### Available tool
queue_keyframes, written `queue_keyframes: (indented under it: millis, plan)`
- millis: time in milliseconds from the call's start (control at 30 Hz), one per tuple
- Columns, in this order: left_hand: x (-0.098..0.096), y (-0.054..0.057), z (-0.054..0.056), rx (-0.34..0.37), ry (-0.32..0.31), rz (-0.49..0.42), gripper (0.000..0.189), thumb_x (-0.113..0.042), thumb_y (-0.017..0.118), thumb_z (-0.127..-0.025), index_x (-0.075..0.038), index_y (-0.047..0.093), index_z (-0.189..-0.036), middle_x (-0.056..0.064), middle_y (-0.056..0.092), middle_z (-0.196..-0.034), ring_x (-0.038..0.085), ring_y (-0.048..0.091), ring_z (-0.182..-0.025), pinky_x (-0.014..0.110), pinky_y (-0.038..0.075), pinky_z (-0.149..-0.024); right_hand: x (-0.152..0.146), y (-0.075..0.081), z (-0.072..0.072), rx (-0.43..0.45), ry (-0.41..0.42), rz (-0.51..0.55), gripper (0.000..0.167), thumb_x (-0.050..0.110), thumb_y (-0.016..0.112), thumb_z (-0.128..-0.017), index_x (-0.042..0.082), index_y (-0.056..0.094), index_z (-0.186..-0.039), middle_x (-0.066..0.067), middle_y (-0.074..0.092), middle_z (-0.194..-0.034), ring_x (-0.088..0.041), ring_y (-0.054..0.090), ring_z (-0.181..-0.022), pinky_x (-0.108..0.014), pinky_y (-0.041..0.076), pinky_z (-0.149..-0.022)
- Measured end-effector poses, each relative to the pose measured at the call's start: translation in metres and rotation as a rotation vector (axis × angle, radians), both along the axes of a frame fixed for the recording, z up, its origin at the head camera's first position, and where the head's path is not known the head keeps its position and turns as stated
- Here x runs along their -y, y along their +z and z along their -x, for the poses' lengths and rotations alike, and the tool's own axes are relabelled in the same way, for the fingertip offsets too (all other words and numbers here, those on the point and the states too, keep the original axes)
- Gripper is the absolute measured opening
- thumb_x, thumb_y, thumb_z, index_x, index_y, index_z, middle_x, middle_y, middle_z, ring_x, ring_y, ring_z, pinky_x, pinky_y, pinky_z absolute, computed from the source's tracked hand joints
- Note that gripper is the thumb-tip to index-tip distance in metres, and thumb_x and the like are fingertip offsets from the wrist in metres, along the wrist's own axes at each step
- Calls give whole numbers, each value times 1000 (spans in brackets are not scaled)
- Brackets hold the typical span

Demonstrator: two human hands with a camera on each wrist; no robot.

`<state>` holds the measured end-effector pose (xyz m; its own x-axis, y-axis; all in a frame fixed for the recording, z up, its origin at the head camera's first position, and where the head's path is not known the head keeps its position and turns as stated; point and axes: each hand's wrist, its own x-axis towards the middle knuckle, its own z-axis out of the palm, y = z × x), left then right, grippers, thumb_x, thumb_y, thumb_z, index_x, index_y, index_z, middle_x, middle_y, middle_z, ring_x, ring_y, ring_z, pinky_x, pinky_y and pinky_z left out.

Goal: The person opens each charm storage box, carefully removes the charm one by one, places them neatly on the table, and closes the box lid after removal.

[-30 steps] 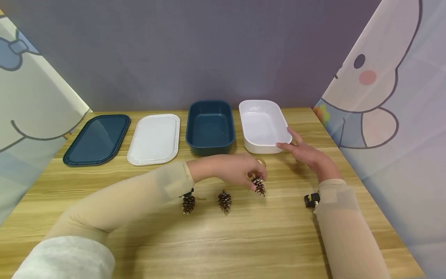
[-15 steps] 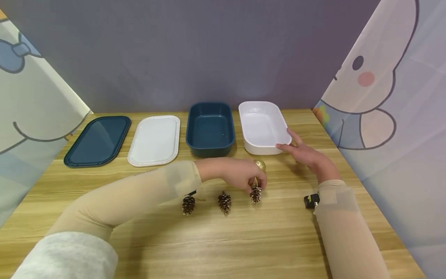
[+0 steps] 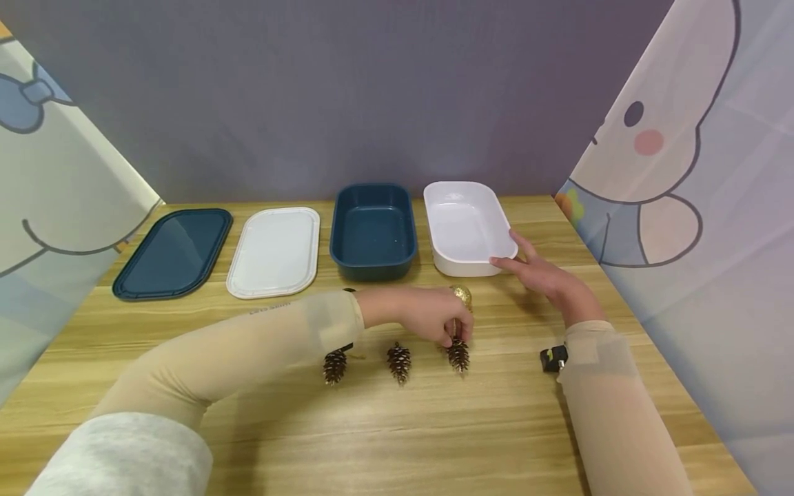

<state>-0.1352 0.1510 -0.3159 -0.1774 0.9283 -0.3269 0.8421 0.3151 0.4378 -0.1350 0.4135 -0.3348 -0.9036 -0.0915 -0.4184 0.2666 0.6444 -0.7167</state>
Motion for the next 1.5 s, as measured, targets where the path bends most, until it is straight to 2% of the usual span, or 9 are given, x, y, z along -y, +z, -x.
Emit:
queue_keyframes:
  millis: [300, 533, 967, 1100, 1233, 1367, 1500]
  plan:
    - [-2, -1, 1, -3, -21, -18, 24, -6, 77, -96, -12, 77, -119, -1, 78, -118, 8, 71, -110, 11, 51, -93, -1, 0, 0, -3, 0, 3, 101, 70, 51, -103, 50, -30, -161, -24, -25, -175, -62, -10, -159, -85, 3, -120]
    - [-1, 5, 2, 11, 5, -3, 25, -4, 74, -97, -10, 76, -121, 0, 76, -120, 8, 69, -113, 12, 51, -95, 1, 0, 2, -3, 2, 6, 102, 70, 51, -103, 49, -30, -161, -26, -23, -174, -62, -11, -159, -84, 3, -121]
    - [7, 13, 4, 27, 29, -33, 29, -8, 73, -100, -9, 73, -128, 0, 73, -127, 10, 67, -121, 14, 50, -102, 1, 0, 9, 2, 15, 20, 103, 68, 52, -104, 49, -32, -160, -27, -26, -173, -61, -15, -158, -85, 1, -120]
    - [11, 22, 6, 34, 48, -43, 33, -10, 71, -100, -9, 71, -133, 1, 73, -132, 11, 67, -123, 16, 50, -103, -3, 0, 10, 3, 20, 21, 102, 67, 51, -105, 49, -33, -160, -26, -26, -173, -62, -15, -158, -86, 1, -119]
    - [18, 37, 10, 44, 64, -68, 33, -13, 71, -102, -9, 70, -135, 3, 72, -136, 13, 68, -123, 18, 51, -103, -6, 1, 8, 10, 20, 7, 101, 67, 51, -105, 51, -33, -159, -25, -26, -174, -62, -14, -158, -87, 3, -118]
    - [31, 52, 15, 53, 104, -128, 30, -15, 69, -105, -9, 71, -134, 5, 72, -137, 14, 70, -121, 20, 53, -102, -6, 5, 6, -1, 23, 4, 101, 65, 53, -105, 50, -30, -161, -22, -26, -175, -63, -9, -159, -88, 4, -116]
    - [50, 64, 22, 16, 165, -211, 26, -17, 69, -105, -11, 73, -130, 3, 74, -134, 12, 71, -117, 23, 54, -101, -4, 7, 6, -19, 28, -1, 102, 64, 55, -104, 46, -26, -164, -19, -24, -176, -63, -4, -159, -90, 7, -115]
